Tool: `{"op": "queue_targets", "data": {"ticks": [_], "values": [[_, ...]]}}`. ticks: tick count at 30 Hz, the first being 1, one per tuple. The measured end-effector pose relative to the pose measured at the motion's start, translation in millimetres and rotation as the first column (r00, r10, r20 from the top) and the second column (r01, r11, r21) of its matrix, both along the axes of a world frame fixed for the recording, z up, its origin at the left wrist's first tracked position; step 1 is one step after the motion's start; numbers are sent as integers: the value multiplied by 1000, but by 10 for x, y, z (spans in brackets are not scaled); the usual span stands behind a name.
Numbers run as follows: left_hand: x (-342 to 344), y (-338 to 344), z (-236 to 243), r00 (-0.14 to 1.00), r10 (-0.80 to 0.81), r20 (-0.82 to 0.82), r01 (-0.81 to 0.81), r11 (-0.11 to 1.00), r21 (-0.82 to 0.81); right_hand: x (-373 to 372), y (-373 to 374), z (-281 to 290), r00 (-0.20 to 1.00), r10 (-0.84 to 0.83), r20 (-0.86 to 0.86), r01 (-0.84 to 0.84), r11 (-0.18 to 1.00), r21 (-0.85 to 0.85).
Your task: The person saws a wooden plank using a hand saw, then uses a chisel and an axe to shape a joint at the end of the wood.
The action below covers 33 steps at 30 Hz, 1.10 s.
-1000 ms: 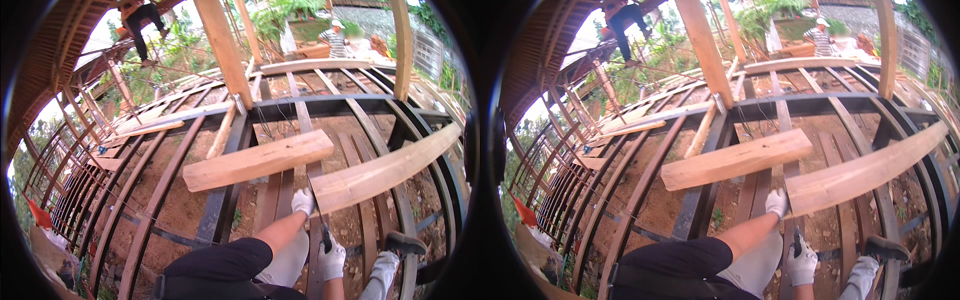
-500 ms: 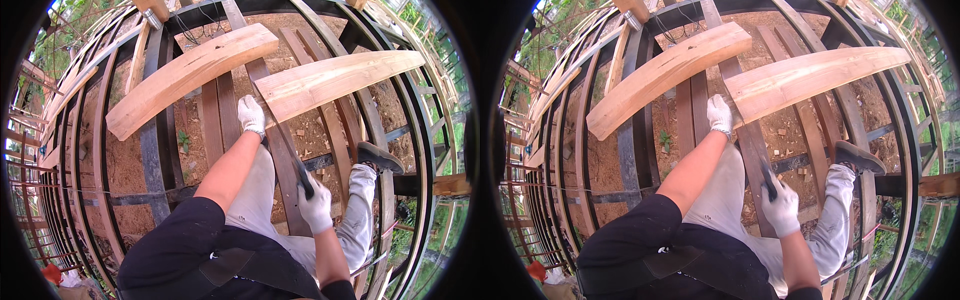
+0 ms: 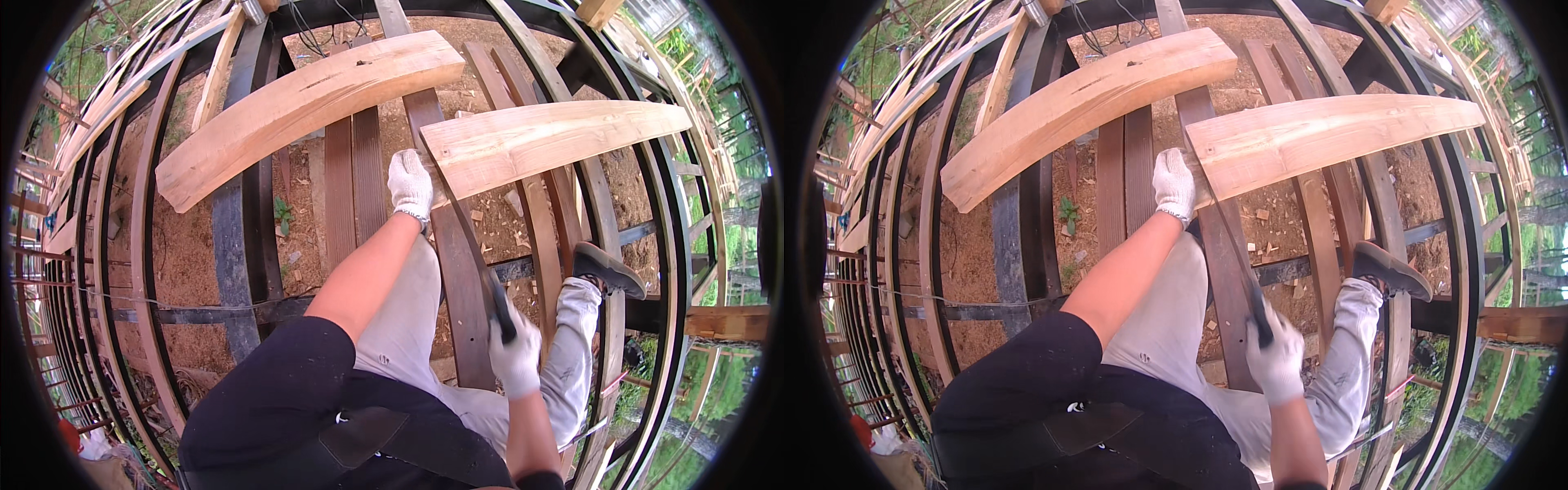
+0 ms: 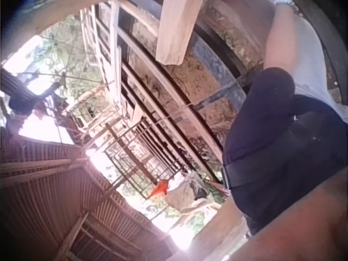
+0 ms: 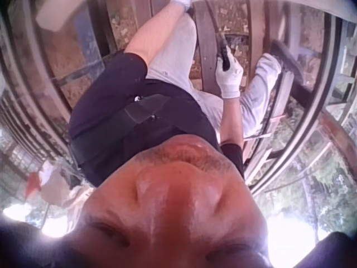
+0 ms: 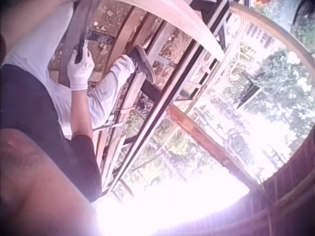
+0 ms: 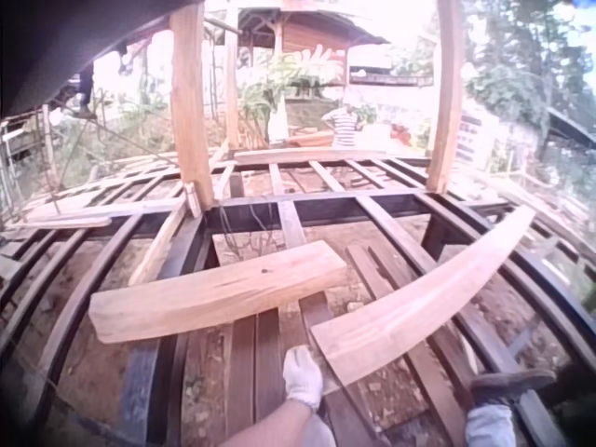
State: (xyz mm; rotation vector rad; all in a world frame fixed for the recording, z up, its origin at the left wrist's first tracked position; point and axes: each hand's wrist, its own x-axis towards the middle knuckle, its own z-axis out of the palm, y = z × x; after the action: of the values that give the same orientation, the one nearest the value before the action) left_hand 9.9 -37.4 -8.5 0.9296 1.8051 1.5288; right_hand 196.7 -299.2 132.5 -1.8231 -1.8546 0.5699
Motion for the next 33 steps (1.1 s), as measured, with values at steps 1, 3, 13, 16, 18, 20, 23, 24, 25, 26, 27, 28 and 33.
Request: {"op": "queue_targets", "data": {"ticks": [1,3,13,16,18,20,23,24,25,26,27,28,33], "values": [[68,13,57,1000,7,-19,-7,1000,-6,-69,267,-170,996,-47,74,45,999,26],[117,49,16,1000,-5,3,5,1000,4,-202,709,-182,991,-102,-86,94,991,-92],[7,34,9,995,99,17,-99,995,12,58,-225,323,997,42,-71,-49,994,-94],[95,-16,71,998,61,33,-61,998,-20,-114,523,-107,999,-29,37,34,990,-134],[88,-22,42,998,57,39,-56,998,-23,-131,726,-227,986,-71,-153,58,995,-85],[-86,12,-113,988,56,147,-56,998,-1,-219,788,-206,993,-45,-107,33,993,-114],[185,-169,-34,821,315,476,-289,949,-129,-146,760,-263,995,5,-99,-6,1000,-3],[400,-348,-3,823,243,514,-140,963,-230,-13,714,-273,995,-40,-90,40,999,6],[321,-479,-260,816,282,505,-185,954,-234,-126,739,-299,992,-32,-118,34,999,16],[-102,-566,-741,889,286,358,-223,953,-206,-490,833,-360,977,50,-208,-48,999,15],[-114,-629,-780,878,213,429,-162,975,-153,-496,841,-379,979,54,-198,-54,999,7],[38,-693,-630,851,108,514,-68,993,-96,-377,837,-357,967,2,-255,-19,998,-63],[62,-397,168,885,-39,464,-21,992,122,-244,746,-145,984,-45,-170,30,996,-86]]}}
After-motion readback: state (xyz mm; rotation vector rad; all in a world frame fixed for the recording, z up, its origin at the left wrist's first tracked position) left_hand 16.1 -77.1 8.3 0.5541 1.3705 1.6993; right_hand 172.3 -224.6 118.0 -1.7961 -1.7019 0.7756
